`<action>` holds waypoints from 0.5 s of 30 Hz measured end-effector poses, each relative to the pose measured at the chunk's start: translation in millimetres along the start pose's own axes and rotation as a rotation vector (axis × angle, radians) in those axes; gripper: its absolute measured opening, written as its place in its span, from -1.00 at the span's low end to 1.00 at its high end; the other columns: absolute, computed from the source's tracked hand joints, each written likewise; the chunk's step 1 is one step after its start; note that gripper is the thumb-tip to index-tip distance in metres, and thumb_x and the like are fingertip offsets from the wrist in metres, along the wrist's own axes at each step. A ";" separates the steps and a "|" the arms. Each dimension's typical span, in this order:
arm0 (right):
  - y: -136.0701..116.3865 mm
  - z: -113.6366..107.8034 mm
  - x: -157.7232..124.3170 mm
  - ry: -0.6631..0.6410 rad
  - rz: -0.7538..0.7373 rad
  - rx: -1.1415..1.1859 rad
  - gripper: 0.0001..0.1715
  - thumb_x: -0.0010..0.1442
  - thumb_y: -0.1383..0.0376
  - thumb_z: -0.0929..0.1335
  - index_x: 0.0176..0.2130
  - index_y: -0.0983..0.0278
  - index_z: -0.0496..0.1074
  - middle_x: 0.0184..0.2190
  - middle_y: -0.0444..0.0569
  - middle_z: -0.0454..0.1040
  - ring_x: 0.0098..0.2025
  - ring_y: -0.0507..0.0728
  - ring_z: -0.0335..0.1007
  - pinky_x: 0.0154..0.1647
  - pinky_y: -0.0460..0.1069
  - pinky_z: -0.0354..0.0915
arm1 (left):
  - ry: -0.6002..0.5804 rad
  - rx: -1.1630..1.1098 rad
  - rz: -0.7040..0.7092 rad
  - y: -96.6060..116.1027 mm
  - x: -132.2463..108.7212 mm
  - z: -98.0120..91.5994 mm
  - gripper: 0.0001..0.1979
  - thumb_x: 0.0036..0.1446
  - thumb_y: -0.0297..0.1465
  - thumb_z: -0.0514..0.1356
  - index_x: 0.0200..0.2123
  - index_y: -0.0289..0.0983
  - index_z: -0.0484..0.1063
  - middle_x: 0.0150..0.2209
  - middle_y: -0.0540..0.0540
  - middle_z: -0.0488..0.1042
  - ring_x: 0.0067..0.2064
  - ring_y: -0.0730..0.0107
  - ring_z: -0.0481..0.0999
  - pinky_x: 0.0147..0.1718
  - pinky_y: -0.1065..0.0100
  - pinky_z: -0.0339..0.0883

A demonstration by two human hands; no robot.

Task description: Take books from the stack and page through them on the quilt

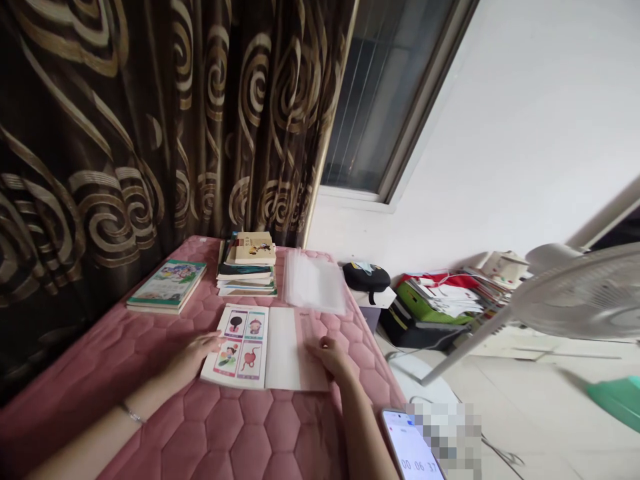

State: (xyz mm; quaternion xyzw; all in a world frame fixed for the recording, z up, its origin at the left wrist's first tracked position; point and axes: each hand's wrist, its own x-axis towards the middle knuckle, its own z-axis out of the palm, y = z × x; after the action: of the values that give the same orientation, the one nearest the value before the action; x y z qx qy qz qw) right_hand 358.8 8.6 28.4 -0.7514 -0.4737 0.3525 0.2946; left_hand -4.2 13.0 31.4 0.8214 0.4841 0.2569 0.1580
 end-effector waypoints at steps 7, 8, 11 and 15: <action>-1.1 3.8 -10.7 0.082 -0.084 0.106 -0.62 -0.11 0.07 0.41 -0.53 0.20 0.15 -0.64 -0.23 0.25 -0.55 0.02 0.21 -0.59 -0.12 0.09 | 0.002 0.134 0.132 -0.9 -5.5 -1.7 -0.61 0.16 -0.54 -0.02 -0.08 -0.19 0.51 0.00 -0.08 0.54 0.06 0.32 0.47 0.10 0.17 0.31; -3.4 2.7 -11.9 0.086 -0.083 0.105 -0.62 -0.11 0.08 0.41 -0.54 0.20 0.15 -0.63 -0.23 0.25 -0.55 0.02 0.21 -0.58 -0.11 0.09 | -0.030 0.163 0.148 2.9 -5.8 -5.0 -0.62 0.15 -0.55 -0.01 -0.08 -0.19 0.50 0.00 -0.09 0.54 0.04 0.32 0.48 0.09 0.16 0.31; -9.6 0.0 -16.1 0.098 -0.065 0.065 -0.64 -0.10 0.09 0.40 -0.55 0.19 0.16 -0.61 -0.21 0.27 -0.54 0.03 0.21 -0.56 -0.10 0.09 | -0.121 0.254 0.133 23.1 -0.8 -10.8 -0.64 0.14 -0.59 0.01 -0.14 -0.21 0.52 -0.05 -0.12 0.56 0.04 0.25 0.48 0.15 0.04 0.22; -9.7 0.6 -17.1 0.125 -0.056 0.036 -0.65 -0.10 0.10 0.39 -0.55 0.19 0.15 -0.61 -0.22 0.25 -0.51 0.05 0.24 -0.52 -0.09 0.13 | -0.084 0.142 0.091 64.5 14.1 17.2 -0.59 0.18 -0.60 -0.06 -0.02 -0.29 0.45 0.16 -0.19 0.39 0.22 0.28 0.31 0.20 0.14 0.17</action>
State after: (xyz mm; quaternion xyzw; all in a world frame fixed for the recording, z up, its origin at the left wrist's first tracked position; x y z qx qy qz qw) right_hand 348.2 -3.5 39.9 -0.7531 -0.4686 0.3049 0.3468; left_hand 57.4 -5.9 54.0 0.8617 0.4564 0.1940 0.1079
